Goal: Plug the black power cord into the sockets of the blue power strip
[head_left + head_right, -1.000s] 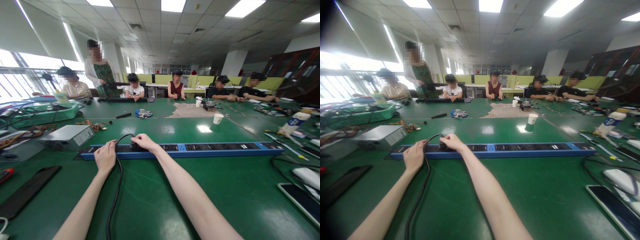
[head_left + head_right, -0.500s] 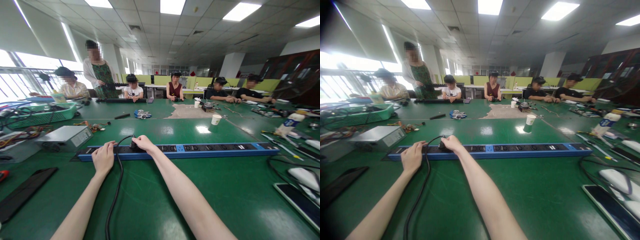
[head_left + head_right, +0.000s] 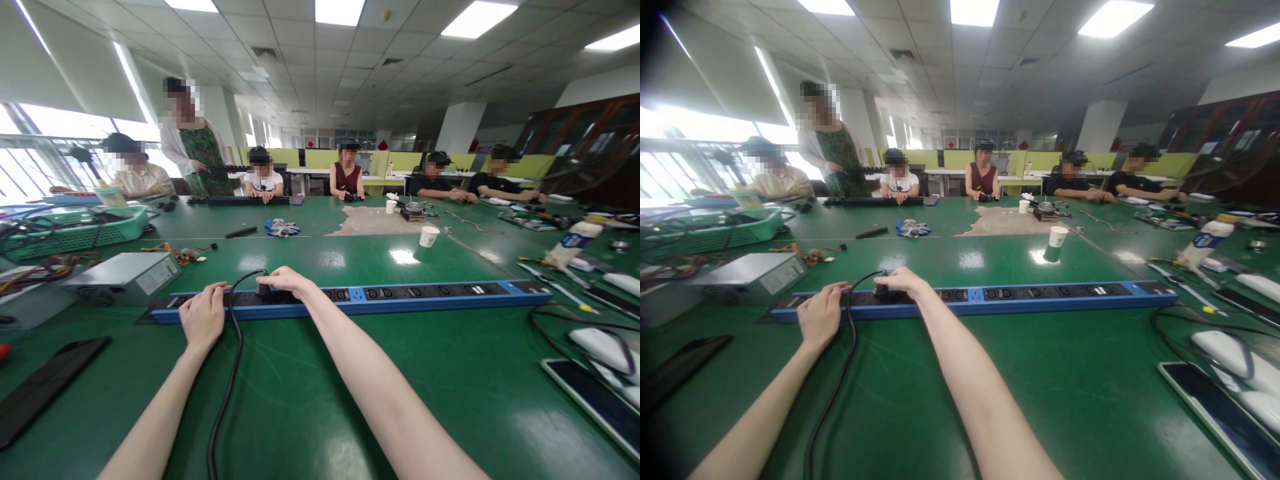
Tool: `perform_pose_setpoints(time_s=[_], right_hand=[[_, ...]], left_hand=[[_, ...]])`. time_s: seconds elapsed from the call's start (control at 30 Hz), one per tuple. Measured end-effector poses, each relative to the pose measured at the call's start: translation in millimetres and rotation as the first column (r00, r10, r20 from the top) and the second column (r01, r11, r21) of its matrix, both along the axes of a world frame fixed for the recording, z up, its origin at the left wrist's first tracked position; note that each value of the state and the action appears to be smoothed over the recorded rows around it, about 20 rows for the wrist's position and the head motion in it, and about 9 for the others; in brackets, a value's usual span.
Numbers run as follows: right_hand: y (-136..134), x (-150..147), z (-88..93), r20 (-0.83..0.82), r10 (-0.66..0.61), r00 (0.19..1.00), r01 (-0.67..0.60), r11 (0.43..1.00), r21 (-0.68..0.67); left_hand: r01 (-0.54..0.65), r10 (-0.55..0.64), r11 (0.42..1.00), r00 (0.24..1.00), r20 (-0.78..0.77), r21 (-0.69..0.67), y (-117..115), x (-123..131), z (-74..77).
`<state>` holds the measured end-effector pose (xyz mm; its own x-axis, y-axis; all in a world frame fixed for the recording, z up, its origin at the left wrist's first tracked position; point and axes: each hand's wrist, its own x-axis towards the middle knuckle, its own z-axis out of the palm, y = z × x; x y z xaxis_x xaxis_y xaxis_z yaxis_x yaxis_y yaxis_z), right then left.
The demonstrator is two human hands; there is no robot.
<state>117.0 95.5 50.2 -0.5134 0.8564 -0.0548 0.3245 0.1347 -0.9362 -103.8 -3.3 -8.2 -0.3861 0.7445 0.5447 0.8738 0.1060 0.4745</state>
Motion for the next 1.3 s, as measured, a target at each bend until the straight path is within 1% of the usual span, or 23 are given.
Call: perform_pose_setpoints(time_s=[0.13,0.3,0.37,0.47,0.53,0.63,0.7,0.83,1.07,1.23,1.3], right_hand=[[0,-9,-1.8,0.108,-0.029,0.994,0.023,0.998,0.055],[3,-8,-0.2,0.158,0.019,0.987,-0.031,0.997,0.077],[4,-3,-1.3,0.142,0.047,0.989,-0.062,0.992,0.106],[4,6,-5.3,0.069,0.150,0.986,-0.159,0.975,0.156],[5,9,-8.5,0.039,0.178,0.983,-0.182,0.969,0.169],[5,7,-11.5,0.003,0.107,0.994,-0.106,0.986,0.131],[6,4,-11.3,-0.033,0.067,0.997,-0.065,0.995,0.072],[10,3,-7.2,-0.078,0.062,0.995,-0.068,0.995,-0.071],[17,4,0.2,-0.057,0.041,0.998,-0.052,0.975,-0.218],[13,6,4.3,-0.090,0.066,0.994,-0.081,0.983,-0.164],[13,7,6.6,-0.115,0.050,0.992,-0.071,0.980,-0.188]], left_hand=[[0.001,-0.001,1.000,1.000,0.007,-0.008,-1,1,1.6],[-0.003,0.003,1.000,1.000,0.000,-0.012,0,1,1.3],[0.001,-0.001,1.000,1.000,-0.006,-0.008,0,0,0.7],[-0.002,0.002,1.000,1.000,-0.003,-0.015,1,-1,0.4],[-0.008,0.008,1.000,1.000,-0.005,-0.021,2,-2,0.7],[-0.015,0.014,1.000,1.000,-0.018,-0.022,2,-1,1.3],[-0.018,0.017,0.999,1.000,-0.023,-0.028,2,0,1.7],[-0.019,0.018,0.999,0.999,-0.036,-0.041,2,1,0.8],[-0.005,0.002,0.998,0.998,-0.057,-0.057,5,-2,-1.8],[-0.008,0.006,0.999,0.999,-0.046,-0.050,4,0,-1.2],[-0.016,0.014,0.999,0.999,-0.048,-0.050,3,1,-0.8]])
